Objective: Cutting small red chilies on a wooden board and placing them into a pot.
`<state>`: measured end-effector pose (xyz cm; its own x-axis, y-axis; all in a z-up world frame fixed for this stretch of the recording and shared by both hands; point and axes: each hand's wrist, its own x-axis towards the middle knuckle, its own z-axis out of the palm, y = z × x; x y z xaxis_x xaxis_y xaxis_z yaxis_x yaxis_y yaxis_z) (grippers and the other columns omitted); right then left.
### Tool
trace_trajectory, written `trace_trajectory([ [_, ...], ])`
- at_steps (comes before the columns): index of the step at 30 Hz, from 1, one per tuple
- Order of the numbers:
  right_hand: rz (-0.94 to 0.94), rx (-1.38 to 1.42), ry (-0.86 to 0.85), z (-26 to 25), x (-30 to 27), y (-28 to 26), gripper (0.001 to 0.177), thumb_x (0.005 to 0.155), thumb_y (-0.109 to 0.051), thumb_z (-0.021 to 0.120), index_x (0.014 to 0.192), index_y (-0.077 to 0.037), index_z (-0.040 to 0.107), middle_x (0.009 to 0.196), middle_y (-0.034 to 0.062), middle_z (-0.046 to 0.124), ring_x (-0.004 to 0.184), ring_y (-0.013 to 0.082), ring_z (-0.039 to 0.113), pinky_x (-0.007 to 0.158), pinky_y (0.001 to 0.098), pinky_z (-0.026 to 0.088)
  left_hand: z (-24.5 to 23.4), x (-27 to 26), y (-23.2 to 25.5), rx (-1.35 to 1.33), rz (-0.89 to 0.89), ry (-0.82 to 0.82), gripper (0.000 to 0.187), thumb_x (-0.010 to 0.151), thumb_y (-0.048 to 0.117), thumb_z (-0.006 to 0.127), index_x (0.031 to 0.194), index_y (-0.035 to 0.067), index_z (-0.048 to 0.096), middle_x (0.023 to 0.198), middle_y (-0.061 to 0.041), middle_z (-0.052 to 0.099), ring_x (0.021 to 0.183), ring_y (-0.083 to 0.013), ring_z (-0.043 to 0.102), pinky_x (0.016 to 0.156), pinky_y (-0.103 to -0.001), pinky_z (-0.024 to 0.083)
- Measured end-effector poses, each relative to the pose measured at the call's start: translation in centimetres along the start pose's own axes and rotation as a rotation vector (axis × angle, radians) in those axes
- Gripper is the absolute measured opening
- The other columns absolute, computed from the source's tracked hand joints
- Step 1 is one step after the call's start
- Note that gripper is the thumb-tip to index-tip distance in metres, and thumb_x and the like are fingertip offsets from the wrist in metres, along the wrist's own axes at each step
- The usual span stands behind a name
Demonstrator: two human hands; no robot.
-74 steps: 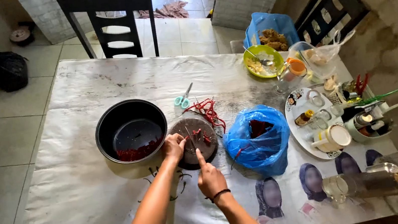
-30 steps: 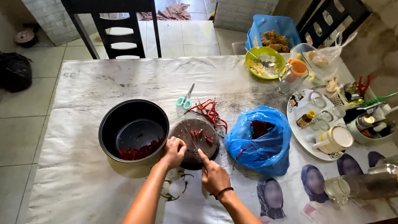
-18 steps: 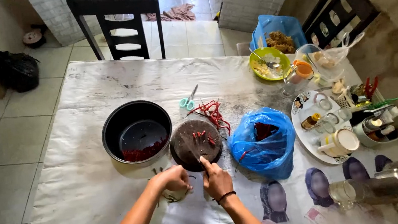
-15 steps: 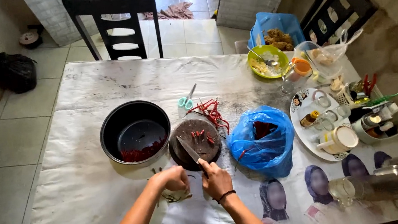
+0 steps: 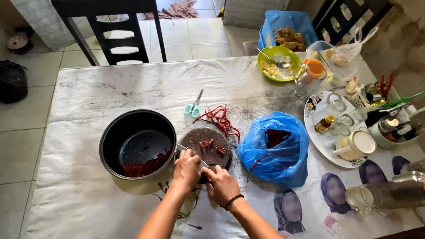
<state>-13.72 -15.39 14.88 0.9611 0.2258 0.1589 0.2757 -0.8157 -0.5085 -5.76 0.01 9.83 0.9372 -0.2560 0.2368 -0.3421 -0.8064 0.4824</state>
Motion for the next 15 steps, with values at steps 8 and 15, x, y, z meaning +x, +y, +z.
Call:
trace_trajectory([
  [8,0.058,-0.107,0.091,0.1,5.9,5.0,0.010,0.085,-0.017,0.068,0.090,-0.008,0.070,0.095,0.0150,0.065,0.092,0.0362,0.066,0.078,0.0478,0.056,0.2,0.7,-0.6,0.008,-0.008,-0.073,0.008,0.076,0.012,0.073,0.081,0.010,0.079,0.098,-0.008,0.068,0.102,-0.0297,0.062,0.089,-0.041,0.055],
  [15,0.044,-0.115,0.101,3.1,8.0,10.4,0.009,0.089,-0.013,0.064,0.085,-0.008,0.070,0.092,0.0164,0.067,0.091,0.0383,0.069,0.079,0.0486,0.056,0.9,-0.3,-1.0,-0.075,-0.007,-0.013,0.009,0.077,0.010,0.073,0.084,0.009,0.078,0.103,-0.007,0.069,0.105,-0.0302,0.063,0.089,-0.041,0.056],
])
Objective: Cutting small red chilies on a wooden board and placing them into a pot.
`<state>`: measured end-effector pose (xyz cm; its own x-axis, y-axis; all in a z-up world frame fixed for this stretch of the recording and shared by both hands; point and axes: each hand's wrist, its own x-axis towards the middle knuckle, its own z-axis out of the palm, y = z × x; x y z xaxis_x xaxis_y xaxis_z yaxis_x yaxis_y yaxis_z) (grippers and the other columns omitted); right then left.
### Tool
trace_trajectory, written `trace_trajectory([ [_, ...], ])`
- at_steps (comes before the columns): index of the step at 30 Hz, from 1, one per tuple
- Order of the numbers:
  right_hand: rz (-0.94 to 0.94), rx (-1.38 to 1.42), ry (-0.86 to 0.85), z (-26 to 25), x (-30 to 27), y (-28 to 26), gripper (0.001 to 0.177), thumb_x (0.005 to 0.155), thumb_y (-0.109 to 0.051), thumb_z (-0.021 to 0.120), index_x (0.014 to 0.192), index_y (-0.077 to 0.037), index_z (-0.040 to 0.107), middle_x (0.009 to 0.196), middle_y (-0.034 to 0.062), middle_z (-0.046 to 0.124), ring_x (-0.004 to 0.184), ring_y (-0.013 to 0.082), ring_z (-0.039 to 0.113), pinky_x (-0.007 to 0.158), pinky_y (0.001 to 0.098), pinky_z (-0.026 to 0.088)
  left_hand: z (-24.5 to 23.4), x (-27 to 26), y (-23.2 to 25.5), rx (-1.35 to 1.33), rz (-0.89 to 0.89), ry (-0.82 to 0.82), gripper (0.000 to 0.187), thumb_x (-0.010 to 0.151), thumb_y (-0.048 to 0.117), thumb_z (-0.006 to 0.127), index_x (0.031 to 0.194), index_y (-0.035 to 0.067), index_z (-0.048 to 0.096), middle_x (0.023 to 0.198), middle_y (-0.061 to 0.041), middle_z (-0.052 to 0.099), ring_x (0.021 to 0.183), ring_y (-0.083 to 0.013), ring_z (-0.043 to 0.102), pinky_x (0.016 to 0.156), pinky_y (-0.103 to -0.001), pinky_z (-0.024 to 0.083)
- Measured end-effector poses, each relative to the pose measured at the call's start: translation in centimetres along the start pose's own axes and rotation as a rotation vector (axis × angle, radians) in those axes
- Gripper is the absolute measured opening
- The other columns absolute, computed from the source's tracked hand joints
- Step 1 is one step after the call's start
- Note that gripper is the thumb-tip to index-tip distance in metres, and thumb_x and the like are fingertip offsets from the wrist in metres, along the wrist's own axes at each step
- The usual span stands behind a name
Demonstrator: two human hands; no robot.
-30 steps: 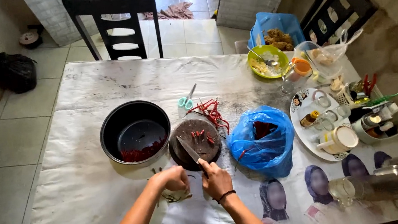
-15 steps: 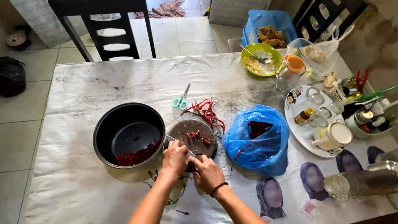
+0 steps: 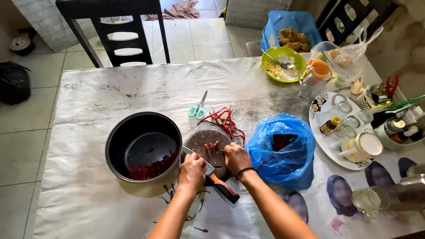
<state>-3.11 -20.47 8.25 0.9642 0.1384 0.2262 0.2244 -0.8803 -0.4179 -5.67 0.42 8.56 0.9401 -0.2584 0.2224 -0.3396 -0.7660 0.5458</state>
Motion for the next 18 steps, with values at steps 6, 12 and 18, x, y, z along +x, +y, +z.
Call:
trace_trajectory([
  [6,0.018,0.080,0.027,-2.2,2.2,-2.8,0.009,0.081,-0.016,0.069,0.087,-0.010,0.074,0.091,0.0144,0.070,0.087,0.0351,0.071,0.075,0.0460,0.057,-0.3,-2.0,0.9,0.028,0.055,0.164,0.024,0.079,0.009,0.071,0.102,0.009,0.074,0.120,-0.010,0.066,0.118,-0.0302,0.060,0.088,-0.048,0.051],
  [12,-0.152,0.353,0.024,-7.2,6.4,-14.3,0.011,0.078,-0.018,0.076,0.087,-0.011,0.078,0.078,0.0098,0.072,0.071,0.0256,0.072,0.067,0.0376,0.058,-1.9,-1.1,0.8,-0.040,-0.105,-0.079,0.013,0.087,0.016,0.070,0.099,0.014,0.073,0.117,-0.007,0.067,0.121,-0.0277,0.059,0.099,-0.044,0.050],
  [18,-0.254,0.458,-0.015,-4.6,7.7,-16.3,0.013,0.082,-0.016,0.076,0.093,-0.012,0.080,0.086,0.0085,0.076,0.074,0.0215,0.076,0.070,0.0339,0.061,-1.5,-0.3,-1.5,0.016,-0.007,-0.299,0.013,0.092,0.016,0.065,0.099,0.010,0.075,0.108,-0.017,0.069,0.110,-0.0363,0.061,0.098,-0.046,0.051],
])
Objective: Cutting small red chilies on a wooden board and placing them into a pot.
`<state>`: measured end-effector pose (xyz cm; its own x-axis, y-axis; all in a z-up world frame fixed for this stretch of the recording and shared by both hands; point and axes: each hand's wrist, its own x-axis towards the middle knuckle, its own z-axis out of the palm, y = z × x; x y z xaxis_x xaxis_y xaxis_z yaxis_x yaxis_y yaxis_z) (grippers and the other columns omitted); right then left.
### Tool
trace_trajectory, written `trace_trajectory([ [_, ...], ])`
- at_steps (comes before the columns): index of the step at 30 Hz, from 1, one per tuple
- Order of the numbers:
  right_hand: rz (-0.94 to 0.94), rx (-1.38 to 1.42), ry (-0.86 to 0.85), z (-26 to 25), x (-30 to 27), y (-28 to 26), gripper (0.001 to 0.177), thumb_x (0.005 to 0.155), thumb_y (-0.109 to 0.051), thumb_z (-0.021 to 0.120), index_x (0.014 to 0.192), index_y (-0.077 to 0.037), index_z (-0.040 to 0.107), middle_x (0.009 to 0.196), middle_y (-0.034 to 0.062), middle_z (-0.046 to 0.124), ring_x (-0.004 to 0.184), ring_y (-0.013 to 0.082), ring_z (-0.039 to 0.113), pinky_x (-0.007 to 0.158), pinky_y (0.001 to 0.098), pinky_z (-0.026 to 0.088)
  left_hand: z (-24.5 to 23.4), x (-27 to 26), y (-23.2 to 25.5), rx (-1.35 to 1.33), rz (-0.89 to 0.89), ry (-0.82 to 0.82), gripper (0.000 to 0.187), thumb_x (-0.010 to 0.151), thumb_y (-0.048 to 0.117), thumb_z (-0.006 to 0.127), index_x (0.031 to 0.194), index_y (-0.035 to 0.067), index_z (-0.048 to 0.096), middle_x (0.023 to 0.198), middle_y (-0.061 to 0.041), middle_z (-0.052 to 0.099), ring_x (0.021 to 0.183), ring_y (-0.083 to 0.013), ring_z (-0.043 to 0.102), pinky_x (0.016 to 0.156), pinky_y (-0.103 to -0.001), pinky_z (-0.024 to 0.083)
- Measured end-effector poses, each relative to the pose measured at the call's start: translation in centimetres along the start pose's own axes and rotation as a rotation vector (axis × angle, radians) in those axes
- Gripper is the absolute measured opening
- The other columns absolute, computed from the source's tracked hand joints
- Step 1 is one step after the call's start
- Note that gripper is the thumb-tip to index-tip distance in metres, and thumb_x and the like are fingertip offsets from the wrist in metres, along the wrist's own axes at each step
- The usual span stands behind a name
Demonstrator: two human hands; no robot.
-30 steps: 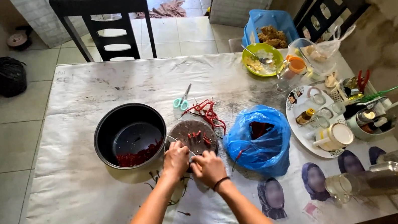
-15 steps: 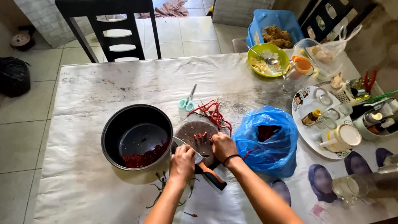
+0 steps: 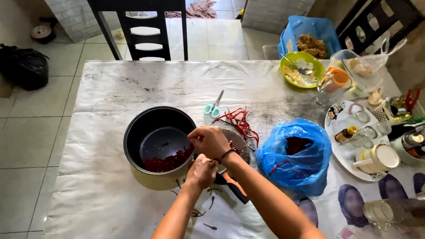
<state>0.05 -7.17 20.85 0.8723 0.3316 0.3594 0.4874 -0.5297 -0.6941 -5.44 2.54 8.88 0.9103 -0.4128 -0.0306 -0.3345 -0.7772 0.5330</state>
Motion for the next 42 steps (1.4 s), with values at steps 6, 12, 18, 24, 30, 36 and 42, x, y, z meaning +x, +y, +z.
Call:
trace_trajectory([
  [6,0.059,-0.080,0.034,-2.5,-0.2,6.4,0.020,0.081,-0.011,0.070,0.096,-0.014,0.082,0.091,0.0091,0.079,0.082,0.0210,0.079,0.074,0.0320,0.063,-8.2,-4.4,3.7,-0.262,0.259,0.332,0.014,0.083,0.006,0.064,0.093,0.005,0.074,0.110,-0.014,0.075,0.094,-0.0319,0.073,0.079,-0.038,0.059],
  [12,0.284,-0.219,-0.025,-5.0,-3.6,14.5,0.016,0.080,-0.020,0.074,0.093,-0.013,0.081,0.090,0.0108,0.078,0.083,0.0249,0.079,0.076,0.0372,0.063,-12.9,-6.1,2.4,-0.293,0.176,0.549,0.009,0.084,0.015,0.071,0.085,0.007,0.074,0.091,-0.010,0.076,0.075,-0.0269,0.074,0.067,-0.037,0.061],
  [18,0.349,-0.448,-0.142,-4.0,-7.5,15.2,0.014,0.075,-0.024,0.079,0.081,-0.011,0.077,0.091,0.0130,0.074,0.091,0.0318,0.071,0.084,0.0450,0.058,-13.0,-6.6,-1.2,0.022,0.130,0.601,0.026,0.085,0.027,0.073,0.068,0.007,0.066,0.070,-0.009,0.066,0.065,-0.0321,0.068,0.059,-0.043,0.056],
  [24,0.279,-0.449,-0.020,-2.4,-8.4,16.7,0.013,0.077,-0.022,0.077,0.083,-0.010,0.077,0.090,0.0139,0.075,0.090,0.0324,0.072,0.084,0.0439,0.058,-11.0,-7.1,-1.9,0.177,0.052,0.535,0.036,0.095,0.030,0.065,0.065,0.010,0.063,0.066,-0.010,0.065,0.060,-0.0311,0.068,0.055,-0.044,0.055],
  [30,0.532,-0.297,-0.007,-3.2,-7.6,16.5,0.015,0.076,-0.021,0.073,0.084,-0.010,0.079,0.086,0.0133,0.078,0.082,0.0271,0.077,0.081,0.0388,0.062,-11.6,-7.8,-0.7,0.206,0.152,0.581,0.038,0.090,0.038,0.071,0.066,0.010,0.063,0.062,-0.009,0.062,0.056,-0.0292,0.067,0.051,-0.042,0.055],
  [36,0.314,-0.237,0.128,-4.3,-4.6,13.1,0.014,0.075,-0.020,0.076,0.080,-0.008,0.075,0.081,0.0121,0.074,0.072,0.0278,0.074,0.070,0.0402,0.060,-7.2,-7.8,-3.6,0.529,0.023,0.199,0.011,0.082,0.027,0.070,0.078,0.016,0.069,0.074,-0.008,0.072,0.070,-0.0257,0.074,0.059,-0.040,0.060],
  [42,0.107,0.077,0.025,-4.2,-1.7,-0.1,0.012,0.085,-0.017,0.073,0.094,-0.009,0.075,0.082,0.0083,0.077,0.071,0.0176,0.077,0.066,0.0323,0.062,-2.8,-7.6,-5.3,0.459,0.035,0.225,0.010,0.076,0.014,0.062,0.078,0.014,0.072,0.075,-0.009,0.075,0.073,-0.0264,0.075,0.064,-0.041,0.061],
])
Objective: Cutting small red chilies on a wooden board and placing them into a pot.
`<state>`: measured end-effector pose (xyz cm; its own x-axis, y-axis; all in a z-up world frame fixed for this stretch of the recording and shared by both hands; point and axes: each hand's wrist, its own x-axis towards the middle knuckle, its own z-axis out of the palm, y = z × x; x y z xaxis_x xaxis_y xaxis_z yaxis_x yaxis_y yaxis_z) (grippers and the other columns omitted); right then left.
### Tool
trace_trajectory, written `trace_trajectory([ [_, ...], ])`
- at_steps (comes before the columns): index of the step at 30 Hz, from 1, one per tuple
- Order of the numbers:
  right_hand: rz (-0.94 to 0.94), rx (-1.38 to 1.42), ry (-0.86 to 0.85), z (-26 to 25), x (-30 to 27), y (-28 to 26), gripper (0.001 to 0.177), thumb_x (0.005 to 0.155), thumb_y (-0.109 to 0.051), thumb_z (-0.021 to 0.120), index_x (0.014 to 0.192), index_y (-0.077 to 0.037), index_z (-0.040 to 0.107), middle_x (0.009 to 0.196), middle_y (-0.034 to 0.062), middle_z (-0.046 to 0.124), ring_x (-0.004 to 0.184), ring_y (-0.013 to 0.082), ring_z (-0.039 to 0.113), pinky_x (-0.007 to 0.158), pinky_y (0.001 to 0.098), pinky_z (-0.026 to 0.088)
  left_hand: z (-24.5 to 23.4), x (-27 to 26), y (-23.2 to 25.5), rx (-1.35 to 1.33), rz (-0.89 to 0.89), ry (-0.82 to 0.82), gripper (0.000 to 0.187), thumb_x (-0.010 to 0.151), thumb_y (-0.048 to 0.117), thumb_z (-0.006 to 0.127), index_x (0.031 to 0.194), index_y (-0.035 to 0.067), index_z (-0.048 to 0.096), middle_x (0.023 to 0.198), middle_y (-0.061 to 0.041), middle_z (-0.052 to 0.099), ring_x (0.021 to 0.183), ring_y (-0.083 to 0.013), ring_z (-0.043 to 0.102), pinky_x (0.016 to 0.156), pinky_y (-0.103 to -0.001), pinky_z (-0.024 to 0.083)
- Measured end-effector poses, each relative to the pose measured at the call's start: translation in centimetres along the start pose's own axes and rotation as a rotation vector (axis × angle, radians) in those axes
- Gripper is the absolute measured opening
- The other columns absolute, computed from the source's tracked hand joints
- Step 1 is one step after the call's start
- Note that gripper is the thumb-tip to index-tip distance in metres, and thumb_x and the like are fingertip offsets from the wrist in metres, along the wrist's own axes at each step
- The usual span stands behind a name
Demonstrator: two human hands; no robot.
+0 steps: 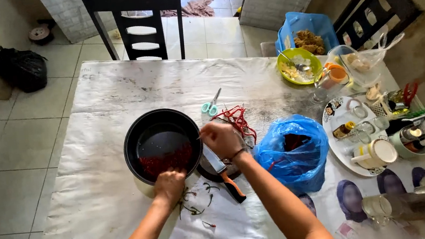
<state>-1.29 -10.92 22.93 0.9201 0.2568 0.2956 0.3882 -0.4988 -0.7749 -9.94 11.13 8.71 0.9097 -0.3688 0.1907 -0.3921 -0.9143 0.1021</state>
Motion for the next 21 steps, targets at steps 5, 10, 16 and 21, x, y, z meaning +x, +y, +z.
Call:
trace_trajectory([
  [5,-0.249,-0.047,-0.080,3.8,0.4,-0.2,0.014,0.088,-0.014,0.072,0.100,-0.011,0.079,0.091,0.0099,0.078,0.081,0.0247,0.077,0.074,0.0342,0.061,0.0,0.5,0.5,0.068,-0.067,-0.154,0.012,0.083,0.013,0.062,0.079,0.015,0.073,0.078,-0.011,0.076,0.074,-0.0252,0.077,0.066,-0.040,0.062],
  [10,-0.260,-0.081,-0.003,3.3,0.7,0.9,0.015,0.085,-0.015,0.074,0.098,-0.012,0.080,0.091,0.0112,0.077,0.080,0.0260,0.076,0.072,0.0353,0.061,-0.5,0.2,0.6,0.066,-0.094,-0.175,0.011,0.082,0.015,0.063,0.078,0.016,0.073,0.078,-0.010,0.076,0.075,-0.0260,0.077,0.066,-0.041,0.062],
  [16,-0.033,-0.109,0.022,-1.4,1.6,7.1,0.017,0.086,-0.019,0.072,0.101,-0.014,0.080,0.090,0.0084,0.078,0.073,0.0208,0.077,0.069,0.0346,0.062,-0.1,0.2,0.5,0.055,-0.049,-0.050,0.009,0.079,0.014,0.064,0.081,0.014,0.072,0.078,-0.009,0.075,0.076,-0.0262,0.076,0.064,-0.042,0.061],
  [21,0.124,-0.264,0.021,-2.7,-0.3,13.3,0.016,0.085,-0.020,0.075,0.100,-0.015,0.080,0.088,0.0103,0.078,0.079,0.0243,0.078,0.073,0.0367,0.062,-1.5,0.8,0.7,-0.013,-0.049,-0.097,0.010,0.078,0.012,0.064,0.081,0.014,0.073,0.079,-0.010,0.075,0.075,-0.0284,0.076,0.066,-0.043,0.061],
])
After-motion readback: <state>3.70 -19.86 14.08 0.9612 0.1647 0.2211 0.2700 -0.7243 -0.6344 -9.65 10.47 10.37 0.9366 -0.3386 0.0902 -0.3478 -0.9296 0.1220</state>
